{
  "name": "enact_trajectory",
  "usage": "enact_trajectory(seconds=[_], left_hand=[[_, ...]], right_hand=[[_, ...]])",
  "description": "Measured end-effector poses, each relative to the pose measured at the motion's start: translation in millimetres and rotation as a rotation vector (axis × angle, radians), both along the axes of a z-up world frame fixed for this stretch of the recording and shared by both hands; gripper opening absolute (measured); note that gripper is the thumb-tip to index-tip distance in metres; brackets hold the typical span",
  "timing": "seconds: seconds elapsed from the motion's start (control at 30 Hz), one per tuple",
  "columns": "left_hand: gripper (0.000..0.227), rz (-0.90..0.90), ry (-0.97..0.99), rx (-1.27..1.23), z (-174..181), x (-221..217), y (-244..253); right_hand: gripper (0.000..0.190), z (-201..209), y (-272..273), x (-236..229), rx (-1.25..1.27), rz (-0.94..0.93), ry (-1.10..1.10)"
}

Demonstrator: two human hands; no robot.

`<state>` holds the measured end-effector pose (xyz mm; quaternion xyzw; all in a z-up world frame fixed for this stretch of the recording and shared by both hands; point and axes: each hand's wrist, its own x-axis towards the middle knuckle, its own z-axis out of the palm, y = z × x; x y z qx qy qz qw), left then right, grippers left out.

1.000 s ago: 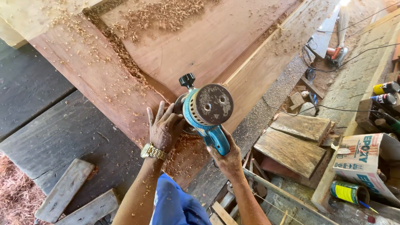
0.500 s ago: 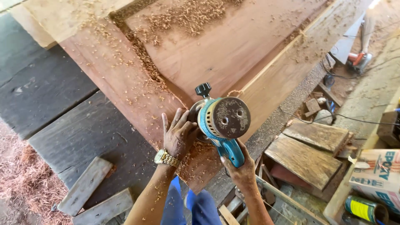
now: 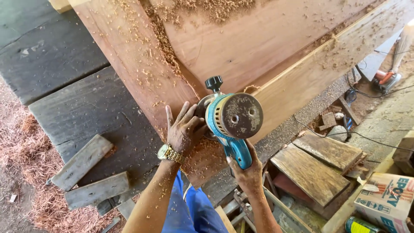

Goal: Using an electric wood router to carve a decorative groove into a large wooden panel.

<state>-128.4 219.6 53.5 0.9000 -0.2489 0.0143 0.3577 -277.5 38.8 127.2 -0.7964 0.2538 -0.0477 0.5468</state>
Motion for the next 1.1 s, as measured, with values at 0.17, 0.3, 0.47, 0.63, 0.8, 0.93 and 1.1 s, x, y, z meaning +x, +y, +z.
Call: enact_trajectory(seconds=[0.17, 0.3, 0.47, 0.63, 0.8, 0.93, 1.1], left_hand=[[0.024, 0.004, 0.036, 0.020, 3, -2, 2], [0.025, 0.011, 0.019, 0.004, -1, -3, 2], [0.024, 0.003, 0.018, -0.002, 0, -1, 3], [0.021, -0.003, 0.034, -0.001, 6, 1, 3], [0.020, -0.016, 0.015, -0.036, -2, -1, 4], [0.019, -0.015, -0.008, -0.031, -3, 0, 4], [0.017, -0.020, 0.002, -0.081, -1, 0, 4]], right_hand=[[0.067, -4, -1, -3, -0.003, 0.016, 0.008], [0.069, -9, -3, -6, 0.022, 0.015, 0.003], [0.069, -4, -1, -3, 0.024, 0.004, 0.031], [0.069, -5, -1, -3, 0.010, 0.012, 0.049], [0.068, -6, -1, -5, 0.038, 0.003, 0.038], [0.068, -8, -3, -4, 0.016, 0.004, 0.058], [0.067, -9, -3, -5, -0.040, 0.014, 0.078]])
